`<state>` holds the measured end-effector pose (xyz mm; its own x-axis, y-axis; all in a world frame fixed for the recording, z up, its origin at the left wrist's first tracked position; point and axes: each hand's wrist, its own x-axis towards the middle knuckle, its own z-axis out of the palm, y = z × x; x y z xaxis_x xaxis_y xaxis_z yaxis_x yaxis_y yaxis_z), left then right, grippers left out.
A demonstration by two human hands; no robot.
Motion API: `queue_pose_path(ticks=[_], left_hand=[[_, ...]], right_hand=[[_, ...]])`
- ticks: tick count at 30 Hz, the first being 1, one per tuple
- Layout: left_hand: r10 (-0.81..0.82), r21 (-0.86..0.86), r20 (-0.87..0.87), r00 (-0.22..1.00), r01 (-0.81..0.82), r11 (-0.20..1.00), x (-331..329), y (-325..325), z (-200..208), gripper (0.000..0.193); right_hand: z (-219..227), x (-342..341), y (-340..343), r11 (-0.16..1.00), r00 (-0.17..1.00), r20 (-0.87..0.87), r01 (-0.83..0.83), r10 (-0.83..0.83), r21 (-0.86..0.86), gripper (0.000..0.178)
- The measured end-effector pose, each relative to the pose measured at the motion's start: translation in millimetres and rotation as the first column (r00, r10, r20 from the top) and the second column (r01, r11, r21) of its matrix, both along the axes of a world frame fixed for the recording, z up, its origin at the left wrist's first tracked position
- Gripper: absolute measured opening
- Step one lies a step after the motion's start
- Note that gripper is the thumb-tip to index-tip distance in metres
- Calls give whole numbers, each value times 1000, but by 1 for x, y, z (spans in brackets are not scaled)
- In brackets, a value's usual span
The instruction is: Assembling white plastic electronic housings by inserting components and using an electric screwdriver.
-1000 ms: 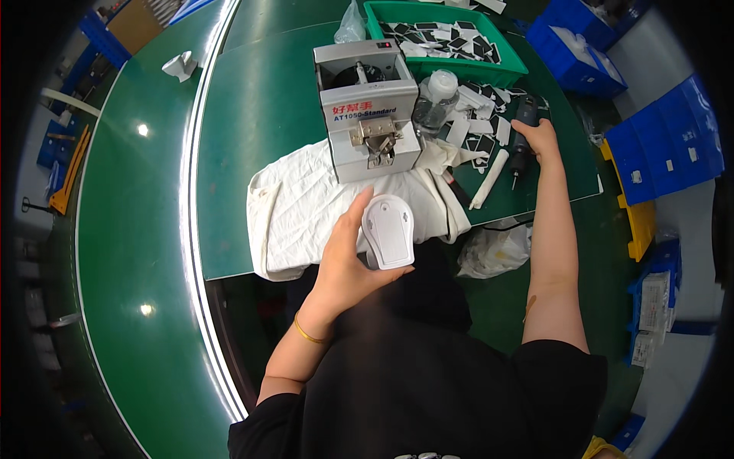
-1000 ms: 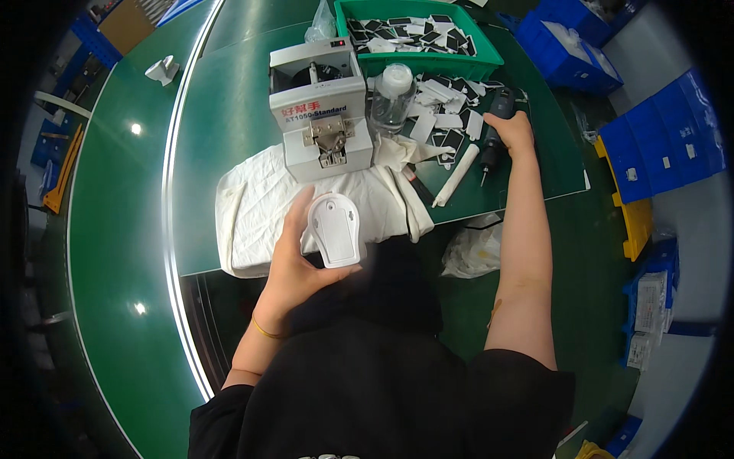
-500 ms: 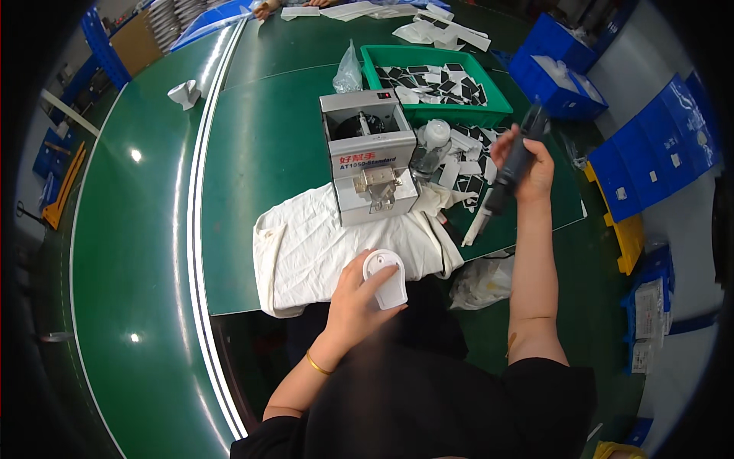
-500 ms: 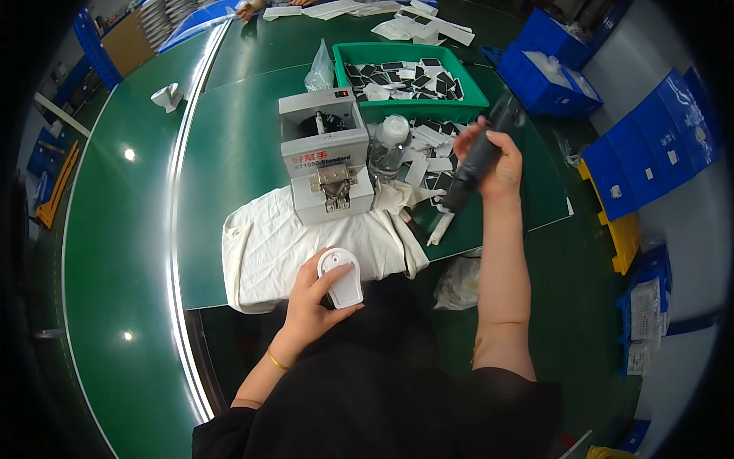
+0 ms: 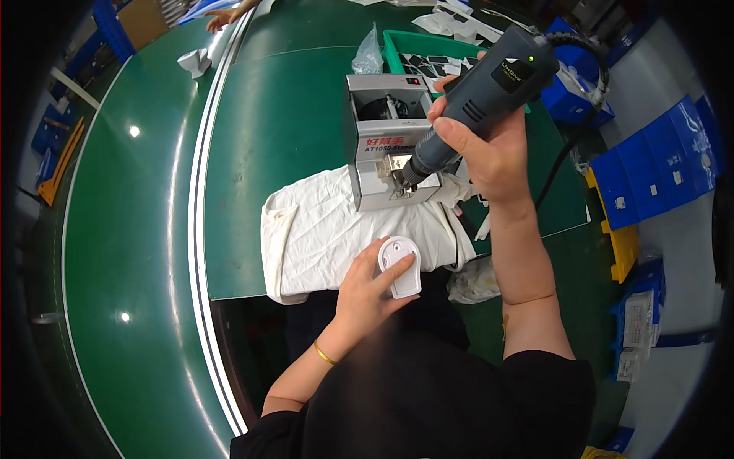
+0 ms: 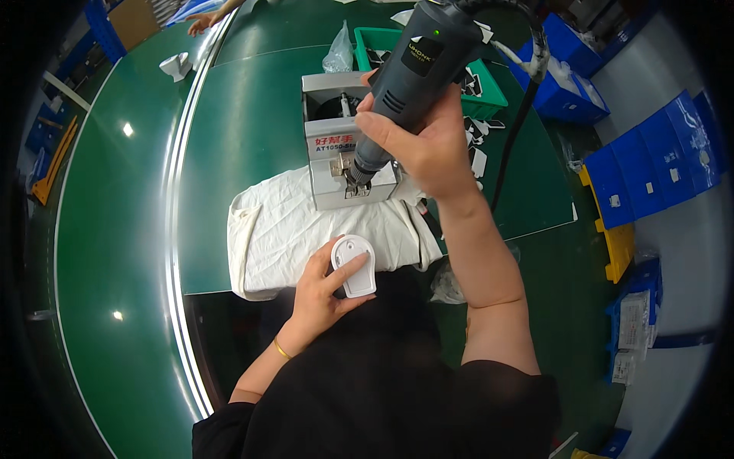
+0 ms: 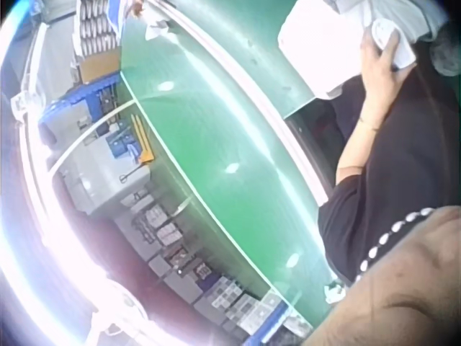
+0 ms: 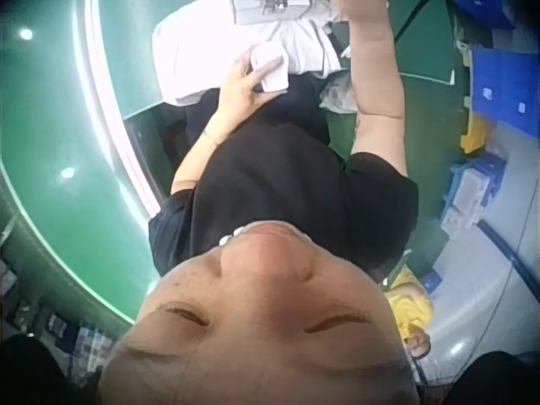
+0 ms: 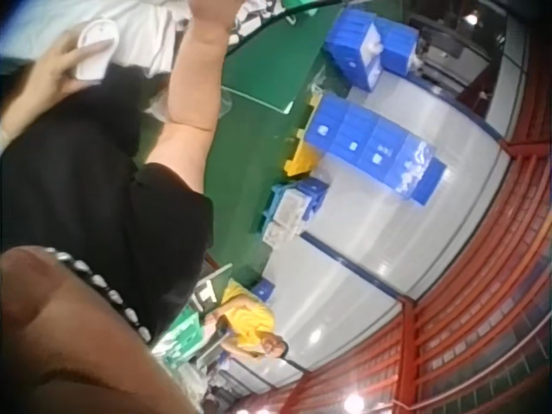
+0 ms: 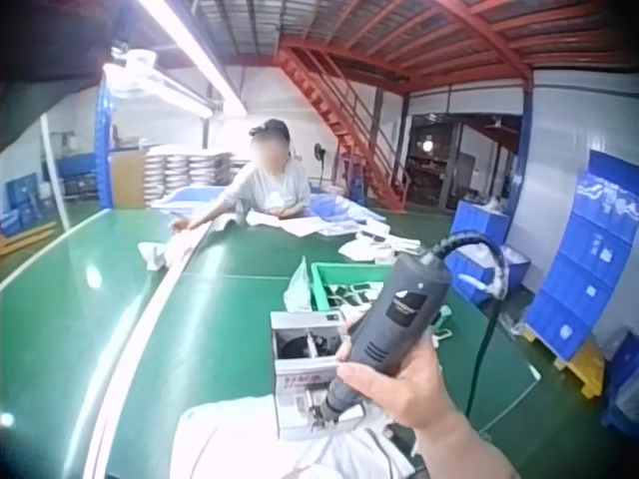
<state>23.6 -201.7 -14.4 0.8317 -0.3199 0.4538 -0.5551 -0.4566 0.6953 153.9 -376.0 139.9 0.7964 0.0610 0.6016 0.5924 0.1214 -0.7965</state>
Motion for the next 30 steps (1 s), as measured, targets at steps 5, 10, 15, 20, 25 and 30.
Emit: queue_pose_path(ticks=[5,10,15,20,25,30], left_hand=[[-2,-17,-15,1000,1,1000,-1,0,0,68],[-13,-43,-33,999,11,999,0,0,0,66],[-9,-10,11,1000,9,1000,0,0,-1,66],[-3,-59,-28,1000,1,998,0,-2,-2,66],[-8,-61,-12,1000,7,998,2,-2,-3,66],[-14,-60,-11,1000,13,998,1,-1,-1,67]], right_hand=[[4,3,2,964,995,94,55,-32,-258,81],[-2,22,18,974,987,119,130,-109,-183,68],[-2,20,22,998,995,-96,-9,3,-61,41],[-7,-3,18,998,993,-111,33,-26,62,32],[-6,-62,17,995,991,-97,-82,88,62,44],[-9,-77,16,990,995,-89,-56,44,-129,43]])
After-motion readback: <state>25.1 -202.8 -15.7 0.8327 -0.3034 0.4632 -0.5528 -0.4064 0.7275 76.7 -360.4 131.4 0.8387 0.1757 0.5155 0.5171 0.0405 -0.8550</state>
